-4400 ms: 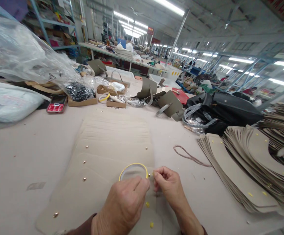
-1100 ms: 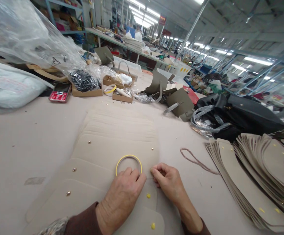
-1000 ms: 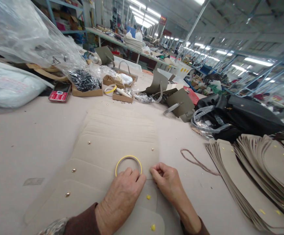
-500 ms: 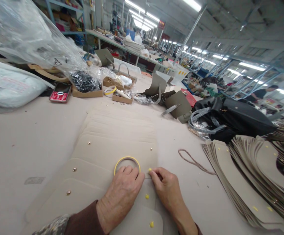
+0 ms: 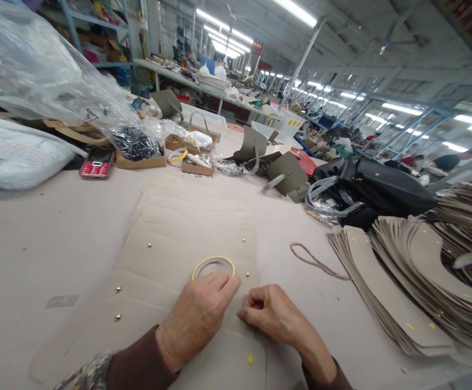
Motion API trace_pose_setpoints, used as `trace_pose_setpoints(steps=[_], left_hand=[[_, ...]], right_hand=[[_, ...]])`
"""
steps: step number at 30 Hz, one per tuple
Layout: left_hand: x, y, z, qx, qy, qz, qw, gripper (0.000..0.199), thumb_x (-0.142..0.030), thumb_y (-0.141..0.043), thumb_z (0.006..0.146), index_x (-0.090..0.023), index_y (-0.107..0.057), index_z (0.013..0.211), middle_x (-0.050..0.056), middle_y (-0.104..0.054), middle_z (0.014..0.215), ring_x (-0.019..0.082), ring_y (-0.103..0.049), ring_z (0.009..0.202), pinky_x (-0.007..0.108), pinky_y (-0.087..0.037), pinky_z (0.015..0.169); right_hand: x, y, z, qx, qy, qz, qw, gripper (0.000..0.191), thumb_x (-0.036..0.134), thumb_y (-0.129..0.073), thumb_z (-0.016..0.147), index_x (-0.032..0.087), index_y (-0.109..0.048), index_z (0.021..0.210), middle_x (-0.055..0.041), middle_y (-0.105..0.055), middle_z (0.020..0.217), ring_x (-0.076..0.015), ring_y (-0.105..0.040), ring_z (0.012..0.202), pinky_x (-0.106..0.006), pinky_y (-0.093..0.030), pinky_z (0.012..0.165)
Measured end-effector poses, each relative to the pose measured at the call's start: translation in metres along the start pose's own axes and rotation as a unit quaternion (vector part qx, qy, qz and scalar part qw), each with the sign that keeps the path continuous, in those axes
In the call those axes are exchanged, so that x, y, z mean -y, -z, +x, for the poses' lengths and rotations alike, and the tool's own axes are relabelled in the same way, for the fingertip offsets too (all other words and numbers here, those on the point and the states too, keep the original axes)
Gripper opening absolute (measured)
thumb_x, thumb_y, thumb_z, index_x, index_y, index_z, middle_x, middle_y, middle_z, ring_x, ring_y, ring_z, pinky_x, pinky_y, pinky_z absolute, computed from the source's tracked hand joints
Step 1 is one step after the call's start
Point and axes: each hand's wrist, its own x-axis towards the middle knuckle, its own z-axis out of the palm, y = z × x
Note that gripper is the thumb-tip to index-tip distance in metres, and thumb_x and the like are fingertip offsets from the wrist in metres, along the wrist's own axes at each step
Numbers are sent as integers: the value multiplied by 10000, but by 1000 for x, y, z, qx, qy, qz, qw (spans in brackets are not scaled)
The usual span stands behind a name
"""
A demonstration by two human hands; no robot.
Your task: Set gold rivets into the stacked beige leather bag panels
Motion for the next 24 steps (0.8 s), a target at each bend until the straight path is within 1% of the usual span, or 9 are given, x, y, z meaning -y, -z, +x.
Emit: trace_pose_setpoints(steps=[1,2,5,7,10,14,18,21,24], left_hand=[[1,0,0,-12,-1,-12,1000,206,-52,-380,893,-200,-514,943,2,-554,712,185,-540,630,284,-435,559],[2,0,0,-23,-2,-26,999,213,-63,-374,907,-197,-521,983,2,-571,717,177,-555,633,273,-443,559],[3,-1,-2,-66,-16,-63,996,254,-118,-378,948,-175,-503,1161,17,-641,779,156,-616,691,245,-493,618],[3,-3,-4,-88,-26,-74,993,327,-144,-383,964,-148,-438,1286,36,-683,839,149,-646,721,241,-519,663],[2,-7,-5,-103,-27,-73,992,379,-170,-386,977,-119,-368,1352,67,-713,927,150,-673,741,246,-533,654],[1,-12,-5,-101,-30,-52,993,358,-186,-369,984,-110,-364,1334,70,-719,912,163,-675,709,267,-532,613],[0,-10,-4,-78,-24,-63,995,313,-178,-337,985,-129,-396,1289,59,-704,886,170,-664,718,286,-526,635],[-1,-5,-3,-33,4,-115,993,197,-170,-345,978,-184,-503,1095,22,-664,825,154,-637,709,259,-492,627],[-2,0,-1,-14,37,-137,990,172,-160,-364,969,-196,-524,920,-11,-594,716,135,-586,635,231,-429,568]], right_hand=[[-1,2,-2,5,3,31,1000,150,209,-616,737,166,-679,608,39,-577,505,-96,-465,473,-193,-280,434],[-2,5,-4,-12,6,63,998,155,223,-602,765,166,-699,658,35,-592,529,-97,-472,483,-193,-299,441],[-2,9,-6,-123,33,148,981,195,274,-564,844,163,-725,844,3,-650,640,-118,-538,556,-209,-401,511],[3,9,-7,-154,94,164,970,183,262,-573,855,165,-715,918,-26,-682,741,-137,-586,636,-235,-465,595],[12,4,-9,-159,208,132,956,167,172,-565,858,183,-682,977,-51,-690,882,-151,-617,764,-257,-499,711],[16,-4,-4,-178,281,68,940,171,119,-515,885,189,-642,977,-55,-677,885,-156,-620,820,-263,-501,749],[11,-8,0,-202,317,14,926,185,75,-489,853,187,-631,889,-36,-659,760,-151,-617,723,-259,-495,692],[10,-9,1,-236,322,-16,917,178,61,-494,817,184,-621,840,-27,-651,708,-139,-605,646,-244,-485,633],[13,-9,0,-258,313,-31,914,168,66,-497,805,175,-624,792,-22,-639,661,-129,-591,597,-235,-471,597]])
